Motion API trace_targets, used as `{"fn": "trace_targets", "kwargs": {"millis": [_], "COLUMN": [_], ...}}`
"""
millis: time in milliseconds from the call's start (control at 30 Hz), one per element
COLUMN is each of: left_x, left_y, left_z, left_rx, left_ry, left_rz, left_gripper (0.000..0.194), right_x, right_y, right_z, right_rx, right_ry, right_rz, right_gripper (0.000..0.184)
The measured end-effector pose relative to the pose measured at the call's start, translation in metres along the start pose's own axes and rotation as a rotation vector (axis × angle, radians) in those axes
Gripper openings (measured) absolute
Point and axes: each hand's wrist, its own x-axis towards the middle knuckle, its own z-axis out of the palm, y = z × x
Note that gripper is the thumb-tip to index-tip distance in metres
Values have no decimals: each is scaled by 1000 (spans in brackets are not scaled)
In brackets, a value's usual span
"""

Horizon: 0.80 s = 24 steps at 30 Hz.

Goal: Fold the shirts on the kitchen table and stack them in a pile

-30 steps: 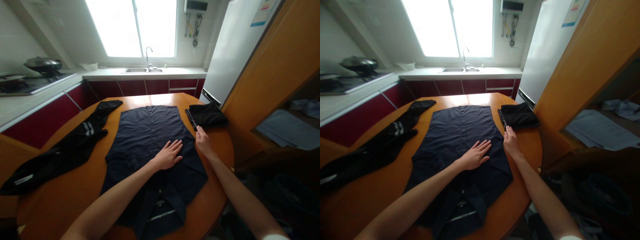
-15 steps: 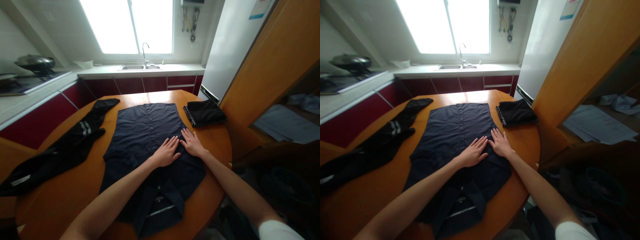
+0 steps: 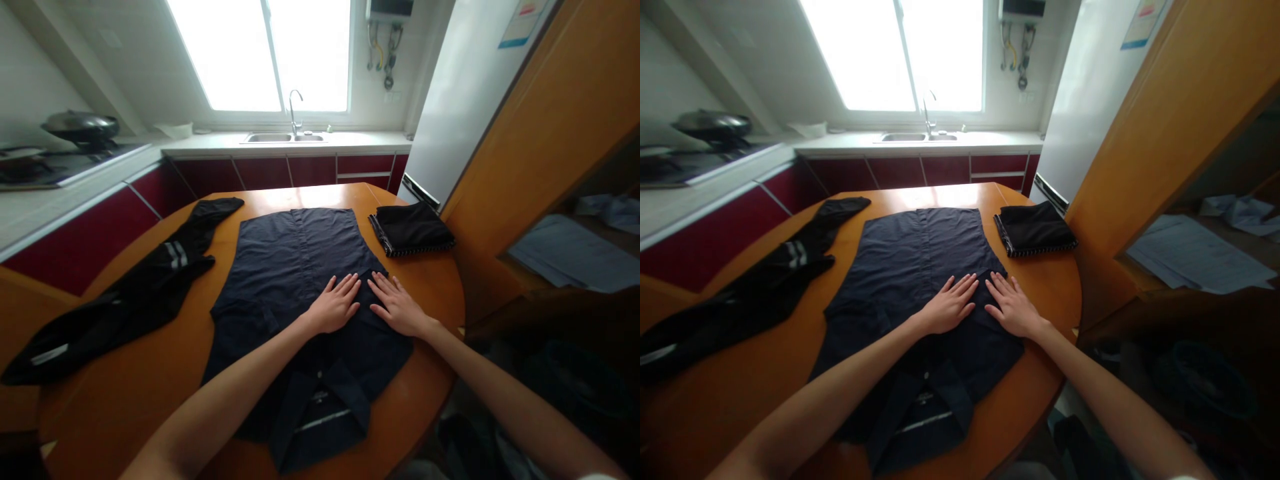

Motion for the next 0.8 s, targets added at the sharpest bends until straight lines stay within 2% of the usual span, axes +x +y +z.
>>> {"fn": "trace_targets", "kwargs": {"millis": [233, 400, 500, 600, 667, 800], "left_x": [0, 1, 0, 0, 0, -1], "left_y": [-1, 0, -1, -2, -2, 0], "left_z": [3, 1, 3, 4, 5, 3], "left_rx": [6, 1, 0, 2, 3, -11], "left_ry": [18, 17, 18, 14, 3, -9], "left_rz": [6, 2, 2, -2, -7, -11], "left_gripper": [60, 60, 60, 60, 60, 61], "right_x": [-48, -55, -41, -16, 4, 33], "right_y": [-7, -5, -5, -10, -15, -18], "right_z": [-7, -11, -13, -14, -11, 3], "right_rx": [95, 255, 342, 316, 259, 129], "right_ry": [-26, 43, 196, 325, 320, 222], "right_rz": [-11, 35, 113, 127, 99, 106], "right_gripper": [64, 54, 49, 52, 54, 57]}}
